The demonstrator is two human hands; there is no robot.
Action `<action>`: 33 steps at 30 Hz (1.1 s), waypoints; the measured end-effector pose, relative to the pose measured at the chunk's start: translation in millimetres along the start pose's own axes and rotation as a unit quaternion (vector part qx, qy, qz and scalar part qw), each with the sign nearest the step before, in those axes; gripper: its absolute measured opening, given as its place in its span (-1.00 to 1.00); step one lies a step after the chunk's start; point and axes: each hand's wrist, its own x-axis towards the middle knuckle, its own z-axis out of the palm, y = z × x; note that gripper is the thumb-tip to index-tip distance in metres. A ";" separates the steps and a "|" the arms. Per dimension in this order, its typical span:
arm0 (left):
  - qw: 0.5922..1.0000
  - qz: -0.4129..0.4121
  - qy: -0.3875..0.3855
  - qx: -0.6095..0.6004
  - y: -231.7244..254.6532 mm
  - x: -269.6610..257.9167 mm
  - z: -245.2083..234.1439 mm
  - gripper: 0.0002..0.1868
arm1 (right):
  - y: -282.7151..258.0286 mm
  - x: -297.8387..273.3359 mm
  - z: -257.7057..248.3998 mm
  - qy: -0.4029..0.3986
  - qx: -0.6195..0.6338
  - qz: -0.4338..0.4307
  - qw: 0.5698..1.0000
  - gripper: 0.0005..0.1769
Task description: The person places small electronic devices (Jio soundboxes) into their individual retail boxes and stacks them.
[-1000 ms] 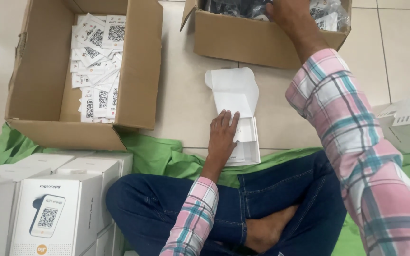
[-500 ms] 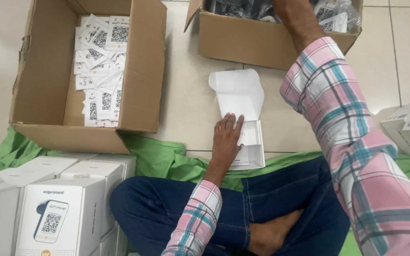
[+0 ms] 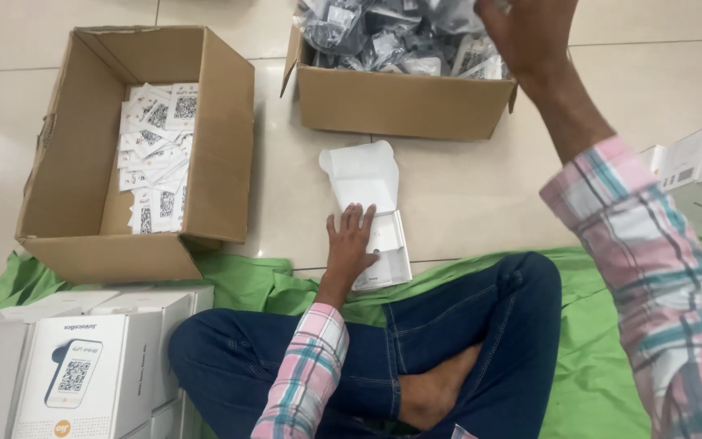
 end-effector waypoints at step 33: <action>0.777 -0.184 0.094 -0.595 121.6 -153.7 -103.7 -0.19 | -321.1 -166.6 -162.9 -0.185 0.563 0.340 0.730 -0.41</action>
